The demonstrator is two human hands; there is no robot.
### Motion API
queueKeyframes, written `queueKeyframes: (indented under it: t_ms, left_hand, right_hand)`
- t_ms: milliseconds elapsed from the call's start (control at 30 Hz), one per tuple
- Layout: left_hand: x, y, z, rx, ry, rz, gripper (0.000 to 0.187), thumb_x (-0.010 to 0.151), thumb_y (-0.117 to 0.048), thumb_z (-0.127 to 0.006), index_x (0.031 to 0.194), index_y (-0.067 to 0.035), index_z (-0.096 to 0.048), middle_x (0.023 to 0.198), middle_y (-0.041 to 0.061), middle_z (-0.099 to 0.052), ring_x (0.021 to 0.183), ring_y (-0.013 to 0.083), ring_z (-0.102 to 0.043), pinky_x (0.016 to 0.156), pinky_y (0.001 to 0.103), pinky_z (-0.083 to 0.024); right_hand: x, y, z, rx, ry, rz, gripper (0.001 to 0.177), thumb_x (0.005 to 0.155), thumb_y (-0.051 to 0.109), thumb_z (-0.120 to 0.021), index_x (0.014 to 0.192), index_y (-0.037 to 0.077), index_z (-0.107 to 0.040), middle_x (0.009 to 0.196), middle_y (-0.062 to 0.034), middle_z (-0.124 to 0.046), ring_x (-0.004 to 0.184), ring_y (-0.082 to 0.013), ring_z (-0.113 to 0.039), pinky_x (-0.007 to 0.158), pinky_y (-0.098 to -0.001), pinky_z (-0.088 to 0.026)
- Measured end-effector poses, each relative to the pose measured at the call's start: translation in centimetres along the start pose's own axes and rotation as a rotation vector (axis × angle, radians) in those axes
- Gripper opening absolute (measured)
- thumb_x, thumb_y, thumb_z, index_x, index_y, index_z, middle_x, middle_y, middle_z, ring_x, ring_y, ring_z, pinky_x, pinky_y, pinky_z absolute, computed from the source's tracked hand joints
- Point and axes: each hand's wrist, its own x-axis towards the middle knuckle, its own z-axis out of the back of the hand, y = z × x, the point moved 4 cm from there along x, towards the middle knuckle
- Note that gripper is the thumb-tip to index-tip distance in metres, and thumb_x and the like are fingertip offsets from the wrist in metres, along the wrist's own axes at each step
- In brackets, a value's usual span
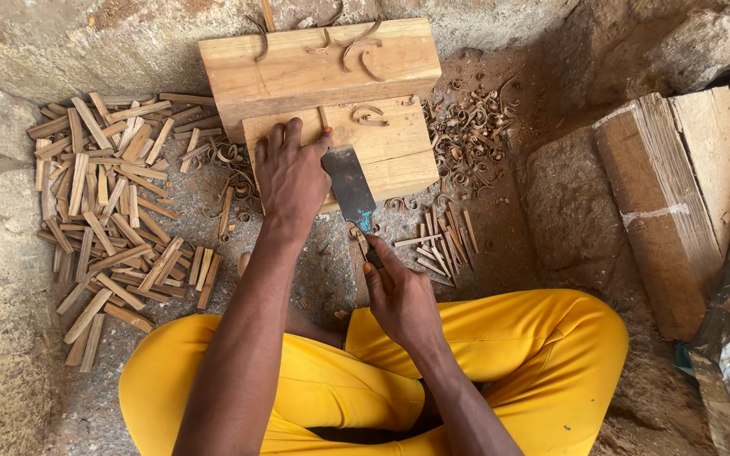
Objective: The person sits cross-legged on the floor and uses a hand chisel to carve small wooden sticks. They hold the sticks with their left hand and strike the chisel with their right hand to shape the wood, producing wood shavings that accumulate on the floor.
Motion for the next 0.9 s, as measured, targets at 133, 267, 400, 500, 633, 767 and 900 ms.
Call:
queueKeyframes:
  t_ms: [133, 267, 400, 500, 633, 767, 900]
  left_hand:
    - [-0.1, -0.1, -0.2, 0.027, 0.004, -0.002, 0.052, 0.081, -0.008, -0.076, 0.128, -0.029, -0.072, 0.152, 0.011, -0.052, 0.137, 0.032, -0.049, 0.118, 0.055, -0.034]
    - [-0.1, -0.1, -0.4, 0.063, -0.054, -0.032, 0.047, 0.087, -0.009, -0.072, 0.13, -0.029, -0.072, 0.149, 0.013, -0.054, 0.134, 0.0336, -0.051, 0.115, 0.057, -0.035]
    - [0.0, 0.0, -0.8, 0.063, -0.069, -0.044, 0.047, 0.09, -0.009, -0.069, 0.132, -0.028, -0.071, 0.148, 0.014, -0.055, 0.133, 0.0348, -0.051, 0.115, 0.058, -0.035]
    - [0.1, 0.1, -0.9, 0.061, -0.066, -0.042, 0.047, 0.09, -0.009, -0.069, 0.133, -0.028, -0.071, 0.149, 0.013, -0.054, 0.134, 0.0347, -0.051, 0.115, 0.058, -0.035]
    - [-0.1, 0.1, -1.2, 0.068, -0.043, -0.029, 0.047, 0.089, -0.009, -0.069, 0.132, -0.03, -0.071, 0.15, 0.013, -0.053, 0.135, 0.0342, -0.05, 0.115, 0.058, -0.035]
    - [-0.1, 0.1, -1.0, 0.066, -0.051, -0.029, 0.049, 0.089, -0.01, -0.069, 0.134, -0.029, -0.07, 0.151, 0.014, -0.053, 0.135, 0.0358, -0.05, 0.115, 0.058, -0.035]
    - [0.0, -1.0, 0.2, 0.101, -0.066, -0.08, 0.049, 0.09, -0.007, -0.067, 0.138, -0.016, -0.067, 0.151, 0.019, -0.053, 0.138, 0.0379, -0.05, 0.117, 0.057, -0.035]
  right_hand:
    - [0.0, -0.1, -0.1, 0.009, 0.004, 0.008, 0.042, 0.099, 0.015, -0.065, 0.141, 0.008, -0.061, 0.061, -0.0128, -0.071, 0.044, -0.0128, -0.063, 0.044, -0.0368, -0.048]
    - [0.0, -0.6, -0.5, -0.006, 0.041, -0.035, 0.044, 0.099, 0.015, -0.063, 0.143, 0.009, -0.059, 0.061, -0.0115, -0.073, 0.043, -0.0127, -0.063, 0.04, -0.0363, -0.048]
    - [0.0, -0.7, -0.5, 0.0, 0.035, -0.023, 0.044, 0.099, 0.015, -0.063, 0.143, 0.008, -0.059, 0.064, -0.0104, -0.075, 0.044, -0.0106, -0.065, 0.04, -0.0347, -0.049]
    - [0.1, -0.6, -0.5, 0.004, 0.055, -0.034, 0.045, 0.099, 0.015, -0.062, 0.144, 0.008, -0.057, 0.065, -0.0099, -0.076, 0.042, -0.0113, -0.063, 0.039, -0.035, -0.049]
    - [0.1, -0.3, -0.3, -0.032, 0.047, -0.061, 0.045, 0.099, 0.015, -0.063, 0.143, 0.009, -0.059, 0.061, -0.0119, -0.074, 0.042, -0.0137, -0.062, 0.041, -0.0383, -0.048]
    - [0.1, 0.2, -0.3, -0.029, 0.031, -0.054, 0.045, 0.098, 0.015, -0.062, 0.143, 0.01, -0.06, 0.065, -0.013, -0.076, 0.044, -0.0157, -0.067, 0.045, -0.0397, -0.052]
    - [0.5, 0.0, -0.7, -0.088, 0.062, -0.123, 0.045, 0.098, 0.017, -0.061, 0.143, 0.013, -0.059, 0.068, -0.0151, -0.077, 0.046, -0.0233, -0.07, 0.049, -0.0417, -0.056]
